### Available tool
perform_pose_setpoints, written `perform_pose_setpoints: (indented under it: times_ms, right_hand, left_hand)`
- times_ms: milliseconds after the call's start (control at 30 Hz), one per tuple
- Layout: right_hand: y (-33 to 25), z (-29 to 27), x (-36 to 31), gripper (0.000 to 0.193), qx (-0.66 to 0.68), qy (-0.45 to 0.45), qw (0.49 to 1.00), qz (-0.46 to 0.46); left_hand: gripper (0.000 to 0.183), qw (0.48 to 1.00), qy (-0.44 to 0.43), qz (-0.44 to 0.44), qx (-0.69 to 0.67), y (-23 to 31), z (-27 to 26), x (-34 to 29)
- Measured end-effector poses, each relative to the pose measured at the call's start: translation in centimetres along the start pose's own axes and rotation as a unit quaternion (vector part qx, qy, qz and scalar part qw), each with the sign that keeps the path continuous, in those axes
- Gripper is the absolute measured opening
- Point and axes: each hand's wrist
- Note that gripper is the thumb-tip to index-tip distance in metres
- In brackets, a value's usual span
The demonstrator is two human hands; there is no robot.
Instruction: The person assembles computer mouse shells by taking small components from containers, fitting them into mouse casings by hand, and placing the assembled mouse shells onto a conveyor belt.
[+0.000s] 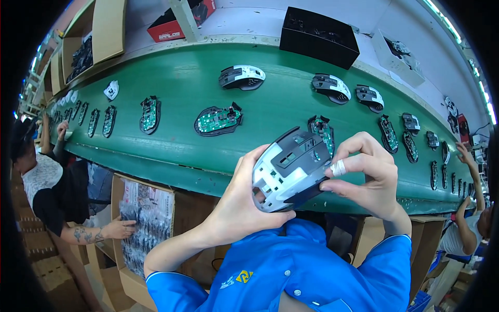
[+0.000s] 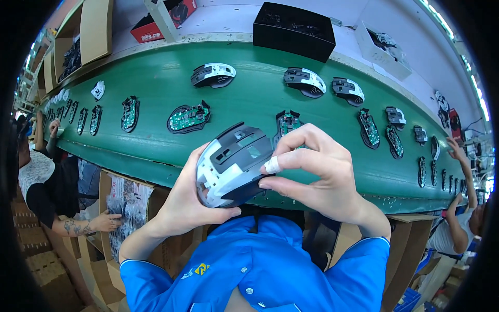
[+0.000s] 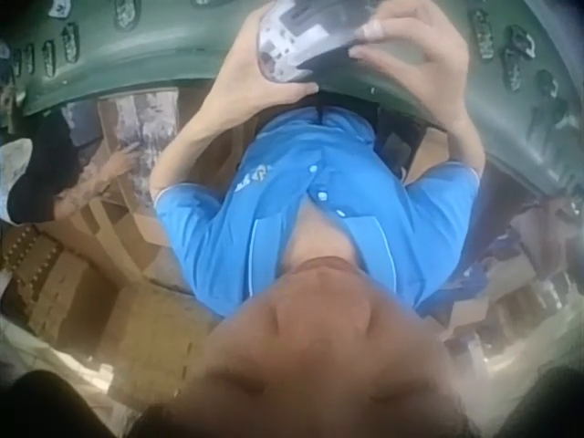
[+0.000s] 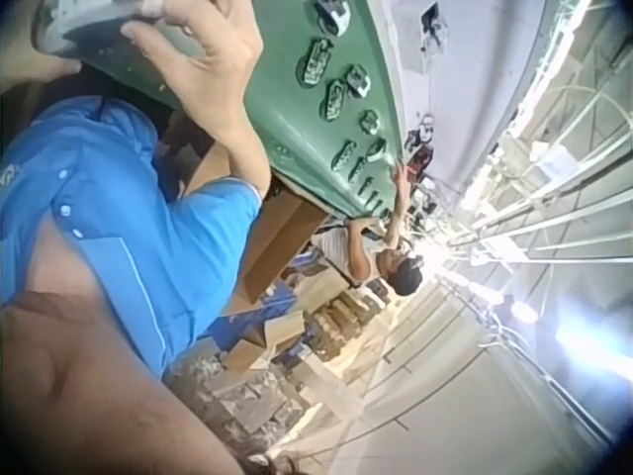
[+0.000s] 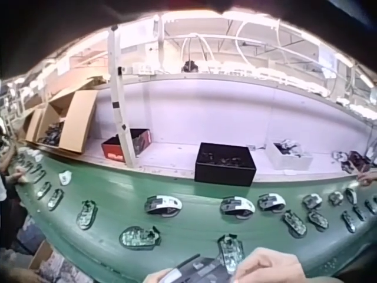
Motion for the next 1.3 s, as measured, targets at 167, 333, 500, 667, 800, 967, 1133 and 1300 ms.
perform_pose_setpoints:
  times_ms: [167, 333, 500, 667, 800, 967, 1133, 1300]
  right_hand:
    - [0.9, -0.3, -0.4, 0.025, 0.079, -0.008, 0.995, 0.061]
    - [1.1, -0.4, 0.2, 0.023, 0.09, -0.012, 0.994, 0.053]
    - [0.6, -0.4, 0.7, 0.023, 0.076, -0.017, 0.996, 0.042]
    - [0.2, -0.1, 1.0, 0.022, 0.054, -0.013, 0.998, 0.042]
    - [-0.2, 0.0, 1.5, 0.022, 0.056, -0.009, 0.997, 0.044]
    - [-0.7, 0.1, 2.3, 0.02, 0.025, -0.015, 0.999, 0.037]
    - [-0.2, 0.3, 2.7, 0.036, 0.044, -0.032, 0.993, 0.101]
    - [3.6, 1.1, 3.7, 0.099, 0.248, -0.188, 0.946, 0.086]
  left_hand:
    - [0.096, 1.0, 0.004, 0.008, 0.026, 0.1, -0.2, -0.2]
    - [0.095, 0.998, 0.019, 0.025, 0.046, 0.0, -0.4, -0.3]
    - [0.094, 0.988, 0.031, 0.076, 0.129, -0.2, -0.8, -0.2]
    - [0.092, 0.983, 0.048, 0.104, 0.144, -0.4, -1.1, -0.1]
    - [0.091, 0.981, 0.048, 0.11, 0.15, -0.2, -1.4, 0.0]
    - [0.09, 0.984, 0.038, 0.107, 0.138, -0.2, -1.6, 0.1]
    - [0.09, 0.99, 0.038, 0.089, 0.098, -0.9, -1.9, 0.1]
    - [0.09, 0.979, -0.003, 0.14, 0.151, 0.2, -1.7, 0.4]
Point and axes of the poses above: each hand's wrist, its own x-axis towards the middle knuckle, its own z-axis out of the palm, y = z × x, and after that the axes turned 2 degrees about y, right-handed
